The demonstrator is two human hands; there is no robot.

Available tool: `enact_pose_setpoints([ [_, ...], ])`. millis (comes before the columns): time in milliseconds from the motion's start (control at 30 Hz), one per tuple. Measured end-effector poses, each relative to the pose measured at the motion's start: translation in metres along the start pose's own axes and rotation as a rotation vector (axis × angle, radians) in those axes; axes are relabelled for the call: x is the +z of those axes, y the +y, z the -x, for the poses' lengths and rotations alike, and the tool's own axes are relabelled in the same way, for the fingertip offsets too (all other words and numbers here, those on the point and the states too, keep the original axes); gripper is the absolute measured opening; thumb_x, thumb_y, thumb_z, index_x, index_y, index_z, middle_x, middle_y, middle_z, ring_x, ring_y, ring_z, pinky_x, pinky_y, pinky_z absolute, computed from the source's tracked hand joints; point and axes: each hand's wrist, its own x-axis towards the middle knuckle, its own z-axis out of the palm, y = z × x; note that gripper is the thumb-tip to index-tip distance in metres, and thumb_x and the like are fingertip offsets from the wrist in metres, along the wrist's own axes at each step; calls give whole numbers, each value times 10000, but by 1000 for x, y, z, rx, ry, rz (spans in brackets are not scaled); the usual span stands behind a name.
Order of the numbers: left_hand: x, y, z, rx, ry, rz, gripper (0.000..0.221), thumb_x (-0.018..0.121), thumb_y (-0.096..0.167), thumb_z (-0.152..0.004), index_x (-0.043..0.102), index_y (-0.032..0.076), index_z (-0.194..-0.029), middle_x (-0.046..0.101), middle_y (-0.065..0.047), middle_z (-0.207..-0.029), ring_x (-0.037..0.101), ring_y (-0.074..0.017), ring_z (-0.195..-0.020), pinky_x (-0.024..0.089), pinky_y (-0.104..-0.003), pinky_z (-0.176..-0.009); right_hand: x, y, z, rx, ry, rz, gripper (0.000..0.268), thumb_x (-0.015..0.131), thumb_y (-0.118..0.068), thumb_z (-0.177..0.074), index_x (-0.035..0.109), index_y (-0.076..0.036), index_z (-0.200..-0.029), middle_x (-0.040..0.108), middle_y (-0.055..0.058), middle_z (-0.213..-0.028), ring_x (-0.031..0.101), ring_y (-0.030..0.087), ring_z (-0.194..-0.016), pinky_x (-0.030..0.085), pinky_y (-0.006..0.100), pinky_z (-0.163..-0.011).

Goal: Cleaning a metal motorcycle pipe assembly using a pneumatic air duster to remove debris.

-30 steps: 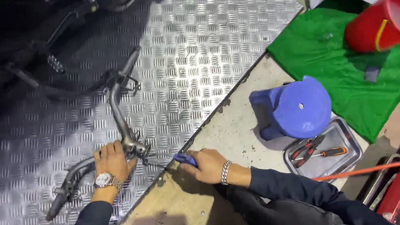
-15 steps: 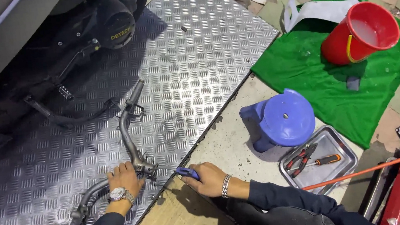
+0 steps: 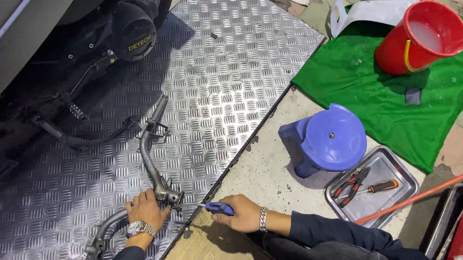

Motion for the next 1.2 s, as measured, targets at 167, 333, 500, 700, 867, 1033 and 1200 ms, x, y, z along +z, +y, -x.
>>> enact_pose_setpoints([
  [167, -8, -8, -8, 27, 14, 142, 810, 817, 605, -722, 577, 102, -1309, 691, -100, -1160, 643, -297, -1118, 452, -487, -991, -1, 2, 5, -48, 51, -105, 307, 652, -376, -1000, 681, -78, -935, 599, 64, -705, 535, 196, -628, 453, 355, -572],
  [333, -89, -25, 6, 60, -60, 550, 597, 854, 406, -724, 699, 8, -1142, 742, -233, -1045, 698, -448, -1063, 518, -594, -916, -36, -41, 10, -70, 151, -180, 363, 659, -383, -965, 738, -28, -967, 686, 130, -752, 637, 238, -730, 533, 395, -666],
  [500, -92, -55, -14, 132, -93, 645, 686, 817, 575, -689, 700, 106, -1176, 747, -169, -1119, 680, -425, -1122, 532, -533, -984, -47, -41, -9, -147, 279, 358, 436, 620, -452, -1006, 679, -31, -913, 646, 187, -627, 693, 406, -662, 514, 451, -595],
  [700, -89, -76, -13, -1, -13, 814, 819, 880, 613, -641, 697, 75, -1231, 738, -166, -1161, 669, -397, -1150, 509, -503, -1040, -32, -69, -21, -198, 198, 551, 408, 589, -487, -986, 681, -91, -1025, 661, 125, -625, 727, 388, -692, 527, 459, -606],
  [867, -91, -71, -5, 3, -2, 851, 863, 877, 686, -636, 682, 86, -1223, 720, -191, -1172, 639, -420, -1174, 503, -525, -1045, -16, -84, -25, -247, 172, 533, 401, 571, -459, -980, 658, -80, -1079, 682, 181, -674, 723, 442, -743, 530, 498, -641],
  [1033, -79, -78, -12, 19, 57, 858, 868, 907, 713, -613, 688, 118, -1205, 726, -154, -1160, 640, -391, -1179, 515, -507, -1025, 3, -85, -34, -304, 157, 569, 399, 568, -442, -967, 652, -74, -1096, 697, 170, -704, 734, 420, -762, 545, 498, -663],
  [1200, -93, -73, -7, 2, 34, 795, 854, 879, 713, -644, 682, 118, -1224, 726, -155, -1174, 643, -379, -1183, 517, -485, -1030, 8, -98, -39, -351, 164, 518, 396, 573, -401, -971, 649, -38, -1109, 695, 203, -713, 726, 446, -768, 542, 510, -670],
])
